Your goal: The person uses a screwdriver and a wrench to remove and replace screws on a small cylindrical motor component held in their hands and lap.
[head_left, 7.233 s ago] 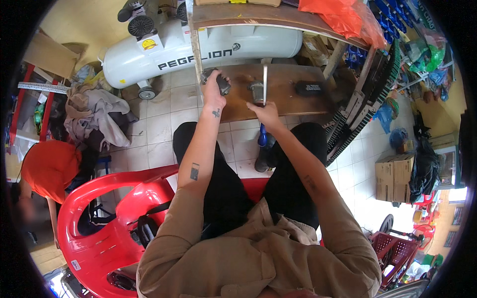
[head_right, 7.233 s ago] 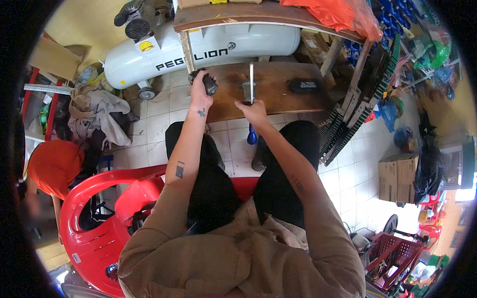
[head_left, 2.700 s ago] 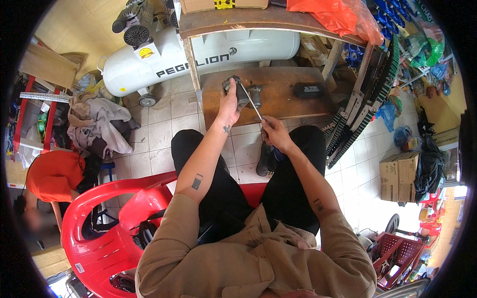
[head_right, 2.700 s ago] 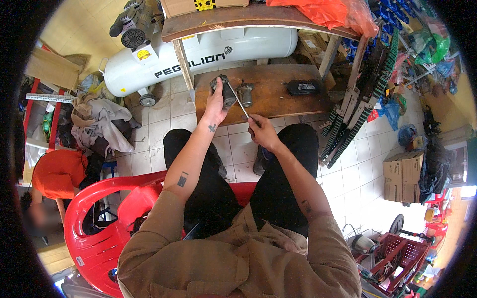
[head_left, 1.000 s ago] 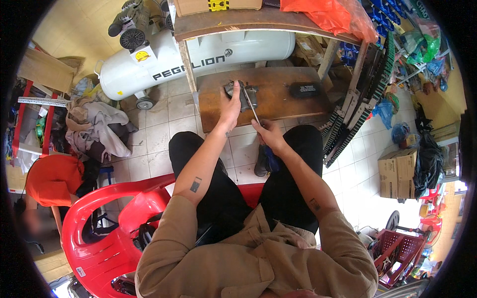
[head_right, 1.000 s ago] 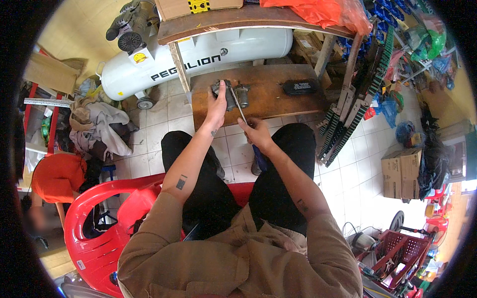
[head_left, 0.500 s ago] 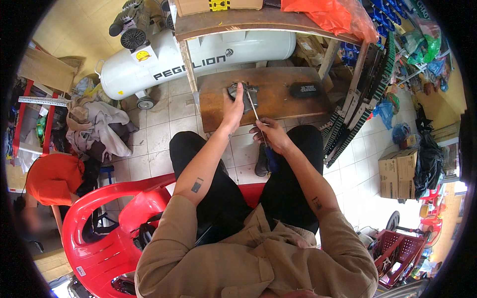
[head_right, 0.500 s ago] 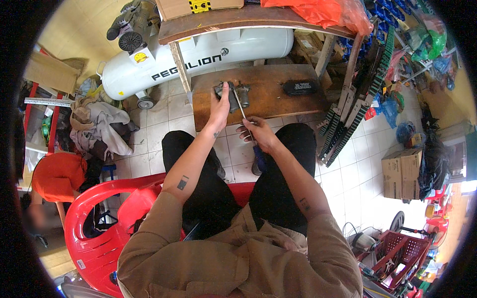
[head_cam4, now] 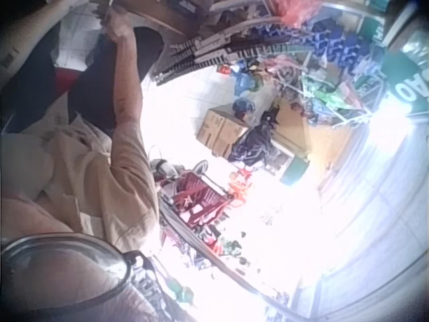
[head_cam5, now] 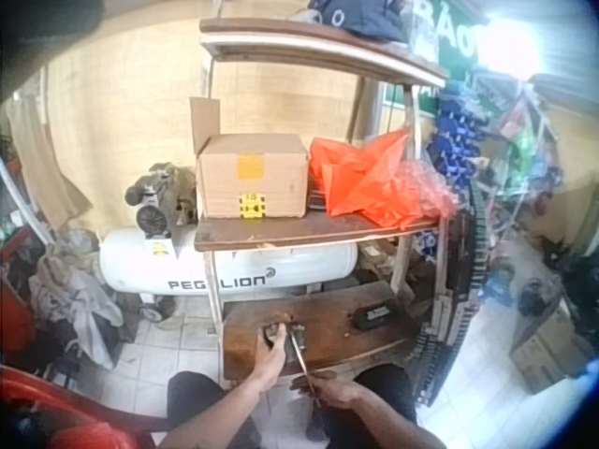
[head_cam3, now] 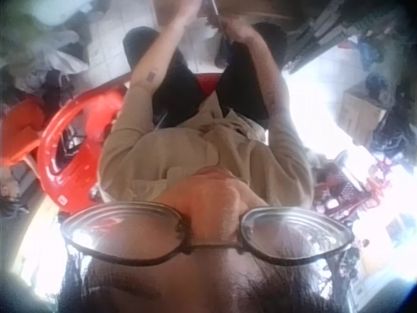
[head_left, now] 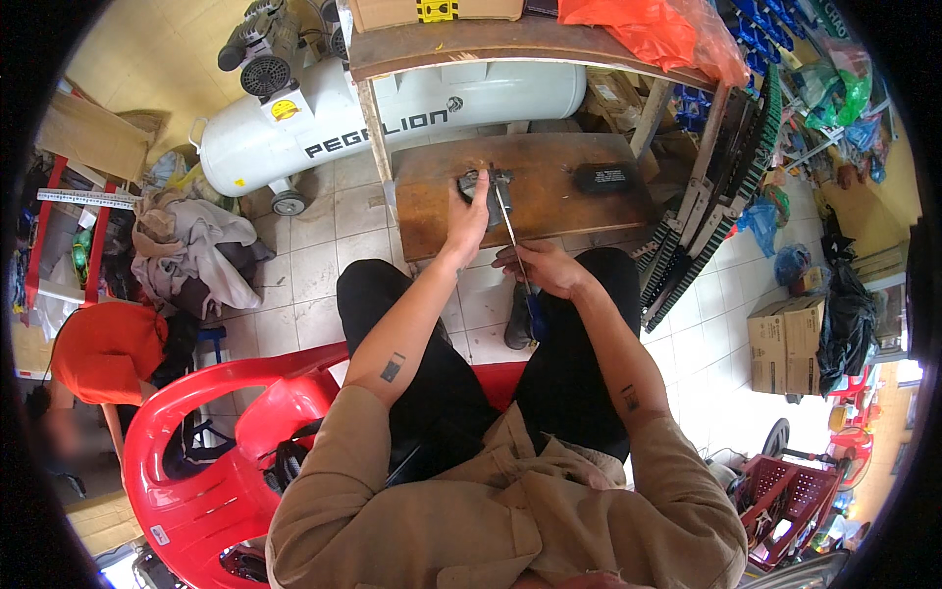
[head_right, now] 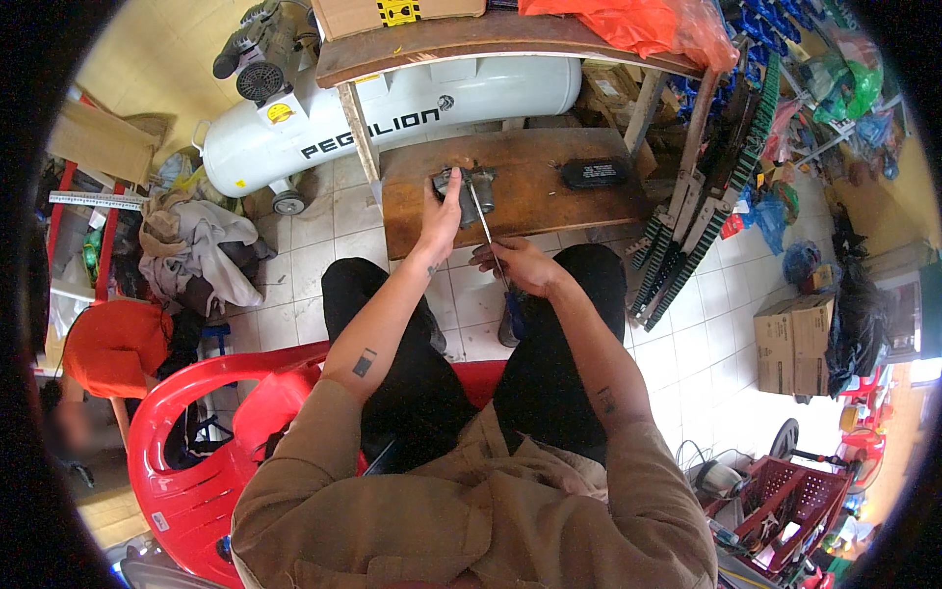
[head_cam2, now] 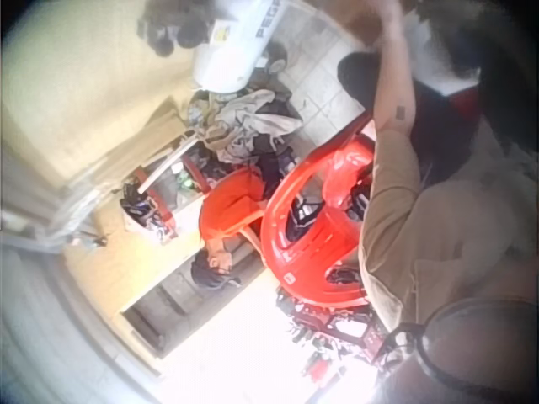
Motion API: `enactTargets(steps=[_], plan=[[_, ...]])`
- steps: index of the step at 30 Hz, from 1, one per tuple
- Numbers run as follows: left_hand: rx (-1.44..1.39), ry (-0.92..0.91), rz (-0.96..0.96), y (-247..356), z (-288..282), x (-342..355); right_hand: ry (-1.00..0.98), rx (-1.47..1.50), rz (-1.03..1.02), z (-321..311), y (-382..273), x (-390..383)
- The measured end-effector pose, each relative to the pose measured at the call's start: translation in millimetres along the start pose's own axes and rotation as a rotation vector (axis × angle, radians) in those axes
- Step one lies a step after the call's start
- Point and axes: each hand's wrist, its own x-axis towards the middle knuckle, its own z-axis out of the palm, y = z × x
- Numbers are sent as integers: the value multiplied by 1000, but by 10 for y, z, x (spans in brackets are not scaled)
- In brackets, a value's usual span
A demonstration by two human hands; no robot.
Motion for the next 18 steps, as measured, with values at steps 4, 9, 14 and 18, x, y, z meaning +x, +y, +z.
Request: enactTargets(steps=[4,9,14,18], plan=[[23,-8,-18,-70,-36,55,45,-161,-67,47,-41,-38],[9,-27,-24,-96,-12,53,281,-553,-186,114,-98,-66],[-100,-72,-31,-100,47,-15,294,-124,-112,155,-16,9],[-36,-41,-78,-246,38,30,1,190,276,204,-139,-72]])
